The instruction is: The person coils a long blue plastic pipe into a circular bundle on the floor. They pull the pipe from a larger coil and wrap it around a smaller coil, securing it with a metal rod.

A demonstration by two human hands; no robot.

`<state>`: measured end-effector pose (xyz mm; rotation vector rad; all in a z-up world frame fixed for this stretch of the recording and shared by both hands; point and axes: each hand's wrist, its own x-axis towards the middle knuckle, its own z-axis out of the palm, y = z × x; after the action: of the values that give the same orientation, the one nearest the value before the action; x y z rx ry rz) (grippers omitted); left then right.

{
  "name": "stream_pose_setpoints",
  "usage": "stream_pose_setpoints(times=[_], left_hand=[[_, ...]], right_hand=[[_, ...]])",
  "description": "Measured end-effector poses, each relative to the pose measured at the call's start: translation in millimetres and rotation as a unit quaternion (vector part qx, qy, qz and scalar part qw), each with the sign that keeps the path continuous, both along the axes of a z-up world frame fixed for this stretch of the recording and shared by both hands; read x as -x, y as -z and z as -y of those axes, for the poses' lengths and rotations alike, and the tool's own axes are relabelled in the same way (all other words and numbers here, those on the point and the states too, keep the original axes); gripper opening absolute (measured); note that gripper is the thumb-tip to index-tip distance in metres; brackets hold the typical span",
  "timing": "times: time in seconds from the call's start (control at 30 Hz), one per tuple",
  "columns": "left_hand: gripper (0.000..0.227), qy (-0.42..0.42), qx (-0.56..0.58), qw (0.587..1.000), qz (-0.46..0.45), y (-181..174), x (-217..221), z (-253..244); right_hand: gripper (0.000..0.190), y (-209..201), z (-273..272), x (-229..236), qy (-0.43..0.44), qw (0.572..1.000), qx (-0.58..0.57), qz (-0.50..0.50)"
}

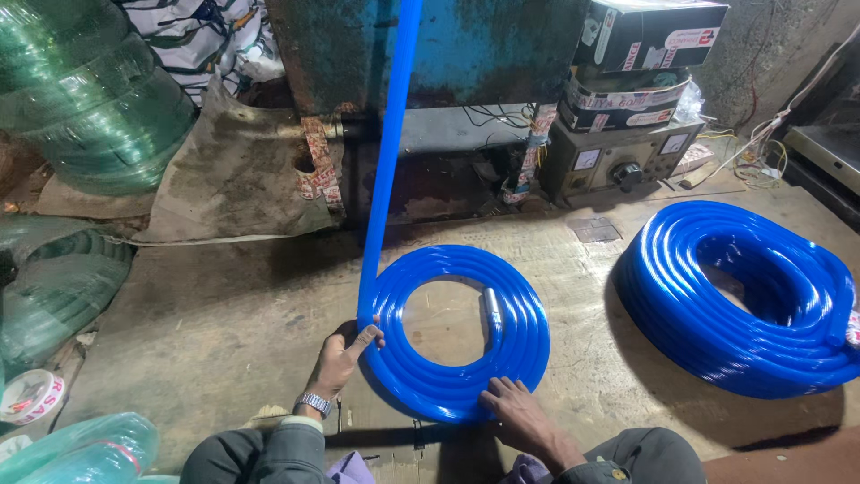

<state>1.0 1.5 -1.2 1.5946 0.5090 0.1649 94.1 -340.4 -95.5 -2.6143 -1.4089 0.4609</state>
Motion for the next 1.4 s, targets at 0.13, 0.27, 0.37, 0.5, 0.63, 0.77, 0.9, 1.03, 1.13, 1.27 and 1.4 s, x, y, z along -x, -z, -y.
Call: stream_pose_setpoints(times=[0.13, 0.27, 0.37, 0.5, 0.63, 0.77, 0.9, 1.03, 1.13, 1.27, 1.4], left_hand=[[0.048, -0.007, -0.021, 1.0, -0.003, 17, -6, -3], [0.049, 0.014, -0.043, 0.999, -0.024, 13, -5, 1], [0.047, 0.03, -0.029, 0.999, -0.031, 9, -4, 5], [0.049, 0.033, -0.029, 0.998, -0.044, 11, -4, 5], [0.048, 0.004, -0.066, 0.995, -0.075, 18, -5, 1], [0.054, -0.017, -0.091, 0.988, -0.12, 29, -8, -4], [0.054, -0.015, -0.109, 0.985, -0.132, 41, -12, -5], [0.051, -0.018, -0.145, 0.978, -0.15, 58, -16, -10], [0.056, 0.003, -0.148, 0.978, -0.148, 64, -18, -11], [0.056, 0.011, -0.142, 0.974, -0.177, 62, -18, -10], [0.05, -0.008, -0.142, 0.977, -0.16, 72, -21, -14]], right_hand=[[0.034, 7, -2, 2, -0.012, 0.999, -0.03, 0.0], [0.033, 13, -6, 1, -0.051, 0.998, -0.047, 0.0], [0.041, 14, -7, 1, -0.07, 0.996, -0.055, 0.007], [0.031, 23, -7, -2, -0.074, 0.994, -0.07, 0.028], [0.027, 29, -7, -2, -0.065, 0.995, -0.073, 0.032], [0.023, 28, -10, -2, -0.059, 0.993, -0.102, 0.03], [0.036, 21, -12, 2, -0.071, 0.994, -0.08, 0.011], [0.035, 20, -17, 7, -0.104, 0.986, -0.119, 0.045], [0.03, 17, -18, 7, -0.116, 0.981, -0.143, 0.058], [0.03, 14, -20, 8, -0.112, 0.988, -0.095, 0.04], [0.024, 5, -22, 14, -0.094, 0.987, -0.123, 0.036]])
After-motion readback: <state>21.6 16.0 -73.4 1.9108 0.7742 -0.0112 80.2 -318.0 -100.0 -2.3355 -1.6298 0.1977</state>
